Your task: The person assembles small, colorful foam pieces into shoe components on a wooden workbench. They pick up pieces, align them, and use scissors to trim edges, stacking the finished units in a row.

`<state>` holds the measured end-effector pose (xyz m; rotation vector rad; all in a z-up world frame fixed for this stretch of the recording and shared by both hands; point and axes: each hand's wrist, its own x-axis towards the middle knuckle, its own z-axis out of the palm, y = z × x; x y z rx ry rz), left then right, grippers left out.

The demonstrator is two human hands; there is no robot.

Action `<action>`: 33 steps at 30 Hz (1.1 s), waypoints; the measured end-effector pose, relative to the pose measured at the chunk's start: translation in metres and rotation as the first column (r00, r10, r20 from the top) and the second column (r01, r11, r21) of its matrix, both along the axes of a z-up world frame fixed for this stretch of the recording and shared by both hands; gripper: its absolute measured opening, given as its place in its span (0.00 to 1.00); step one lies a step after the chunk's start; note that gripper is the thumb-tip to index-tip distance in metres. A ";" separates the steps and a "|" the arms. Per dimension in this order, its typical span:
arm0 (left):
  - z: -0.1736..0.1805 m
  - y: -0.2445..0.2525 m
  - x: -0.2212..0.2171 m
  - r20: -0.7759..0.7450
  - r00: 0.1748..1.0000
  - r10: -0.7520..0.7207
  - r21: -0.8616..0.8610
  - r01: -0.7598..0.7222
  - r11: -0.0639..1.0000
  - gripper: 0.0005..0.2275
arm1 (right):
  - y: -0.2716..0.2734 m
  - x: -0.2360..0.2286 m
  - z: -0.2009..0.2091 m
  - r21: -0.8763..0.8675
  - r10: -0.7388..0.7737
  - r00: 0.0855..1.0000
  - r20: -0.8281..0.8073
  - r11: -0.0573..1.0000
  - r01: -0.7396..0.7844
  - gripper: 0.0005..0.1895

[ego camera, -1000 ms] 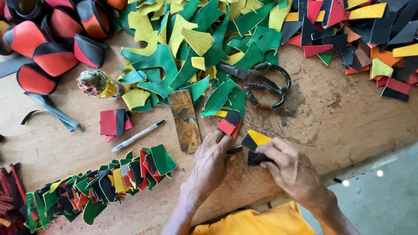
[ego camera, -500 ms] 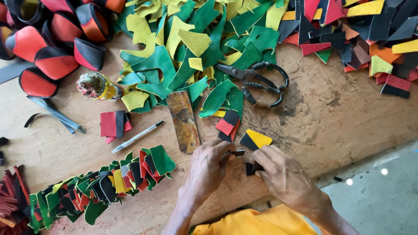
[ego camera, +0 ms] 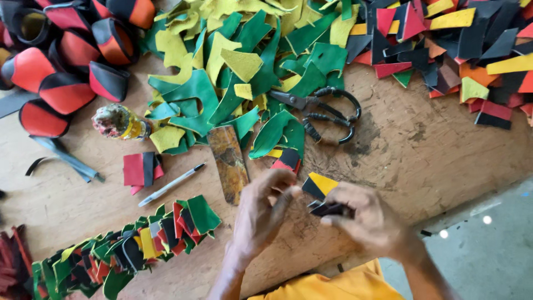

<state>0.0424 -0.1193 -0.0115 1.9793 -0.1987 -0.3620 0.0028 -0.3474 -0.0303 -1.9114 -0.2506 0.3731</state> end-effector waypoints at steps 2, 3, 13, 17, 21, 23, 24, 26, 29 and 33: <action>-0.003 -0.004 0.003 0.135 0.988 0.074 0.065 -0.083 0.994 0.08 | -0.014 0.017 0.003 -0.117 -0.136 0.980 -0.146 0.986 0.120 0.14; -0.005 -0.006 0.006 0.205 0.973 0.106 0.093 -0.127 0.988 0.09 | -0.023 0.029 0.006 -0.005 -0.306 0.925 -0.223 0.950 0.313 0.20; -0.027 -0.026 0.012 0.312 0.946 0.085 0.385 -0.208 0.899 0.19 | 0.006 0.030 0.015 -0.361 -0.067 0.957 0.283 0.917 0.171 0.32; -0.031 -0.020 0.013 0.200 0.978 0.067 0.442 -0.151 0.884 0.20 | 0.018 0.020 0.007 -0.330 -0.166 0.980 0.114 0.924 0.195 0.27; -0.035 -0.017 0.010 0.178 0.984 0.031 0.407 -0.103 0.908 0.17 | 0.010 0.020 0.003 -0.348 -0.315 0.937 -0.153 0.904 0.247 0.11; -0.036 -0.023 0.003 0.111 0.994 -0.017 0.396 -0.029 0.918 0.16 | 0.004 0.023 0.000 -0.366 -0.359 0.928 -0.100 0.881 0.301 0.09; -0.035 -0.026 0.001 0.081 0.996 -0.037 0.388 0.003 0.922 0.16 | 0.000 0.025 -0.001 -0.373 -0.376 0.924 -0.071 0.869 0.325 0.08; -0.028 -0.025 -0.007 0.056 0.998 -0.026 0.357 0.004 0.934 0.17 | -0.006 0.027 -0.002 -0.425 -0.397 0.916 -0.057 0.840 0.337 0.10; -0.018 -0.017 -0.005 0.305 0.947 0.101 0.341 -0.208 0.917 0.21 | -0.014 0.027 -0.005 -0.402 -0.389 0.921 -0.019 0.847 0.349 0.10; -0.010 0.012 0.016 0.566 0.809 0.162 0.415 -0.449 0.791 0.28 | -0.015 0.031 -0.019 -0.242 -0.355 0.929 -0.107 0.915 0.322 0.07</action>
